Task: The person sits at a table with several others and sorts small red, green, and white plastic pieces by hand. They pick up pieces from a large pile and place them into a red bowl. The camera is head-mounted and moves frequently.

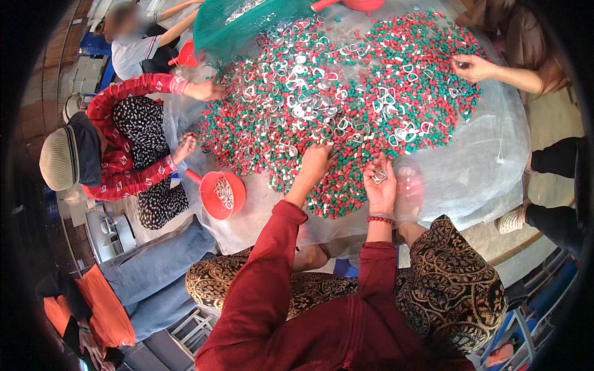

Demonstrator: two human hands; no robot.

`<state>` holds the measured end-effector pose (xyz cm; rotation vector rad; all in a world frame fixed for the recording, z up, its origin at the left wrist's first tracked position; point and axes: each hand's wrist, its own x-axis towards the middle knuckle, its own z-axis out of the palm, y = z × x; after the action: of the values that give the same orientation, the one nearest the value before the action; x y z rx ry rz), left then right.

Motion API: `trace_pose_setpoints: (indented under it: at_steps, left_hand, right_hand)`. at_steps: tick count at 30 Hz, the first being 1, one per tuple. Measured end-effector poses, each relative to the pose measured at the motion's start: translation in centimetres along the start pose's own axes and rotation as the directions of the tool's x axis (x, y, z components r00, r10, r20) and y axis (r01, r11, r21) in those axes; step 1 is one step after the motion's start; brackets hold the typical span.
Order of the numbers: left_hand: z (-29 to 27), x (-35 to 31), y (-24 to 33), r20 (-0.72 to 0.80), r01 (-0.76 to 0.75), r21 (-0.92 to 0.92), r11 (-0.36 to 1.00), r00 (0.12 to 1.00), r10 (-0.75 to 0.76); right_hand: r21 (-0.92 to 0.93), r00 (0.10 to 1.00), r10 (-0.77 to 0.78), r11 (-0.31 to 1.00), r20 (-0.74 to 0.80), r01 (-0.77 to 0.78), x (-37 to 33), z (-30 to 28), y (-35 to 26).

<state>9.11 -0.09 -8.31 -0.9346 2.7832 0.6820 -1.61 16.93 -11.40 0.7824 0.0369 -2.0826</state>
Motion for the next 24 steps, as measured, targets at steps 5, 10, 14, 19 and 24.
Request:
trace_pose_setpoints:
  at_steps: [5,10,14,19,24]
  left_hand:
    - [-2.6,-1.3,-0.3,0.104,0.287,-0.458,0.841,0.957,-0.270]
    - [-2.0,0.0,-1.8,0.204,0.210,-0.428,0.879,0.970,-0.133]
    - [-1.5,2.4,1.1,-0.092,0.061,-0.050,0.997,0.994,-0.066]
    - [2.8,5.0,4.4,-0.171,-0.101,0.069,0.992,0.979,0.112]
    - [4.0,4.9,5.5,-0.172,-0.131,0.118,0.984,0.973,0.150]
  right_hand:
    - [0.006,0.999,-0.035,0.999,-0.028,0.035,0.0,0.0,-0.3]
    - [0.029,0.999,-0.051,0.998,0.000,0.051,-0.1,0.8,-0.9]
    - [0.021,0.996,-0.085,0.996,-0.034,0.086,0.1,0.7,-1.8]
    - [0.009,0.993,-0.118,0.993,-0.021,0.119,0.0,0.1,-1.4]
    - [-0.001,0.993,-0.110,0.994,-0.040,0.110,0.2,-0.1,-1.0]
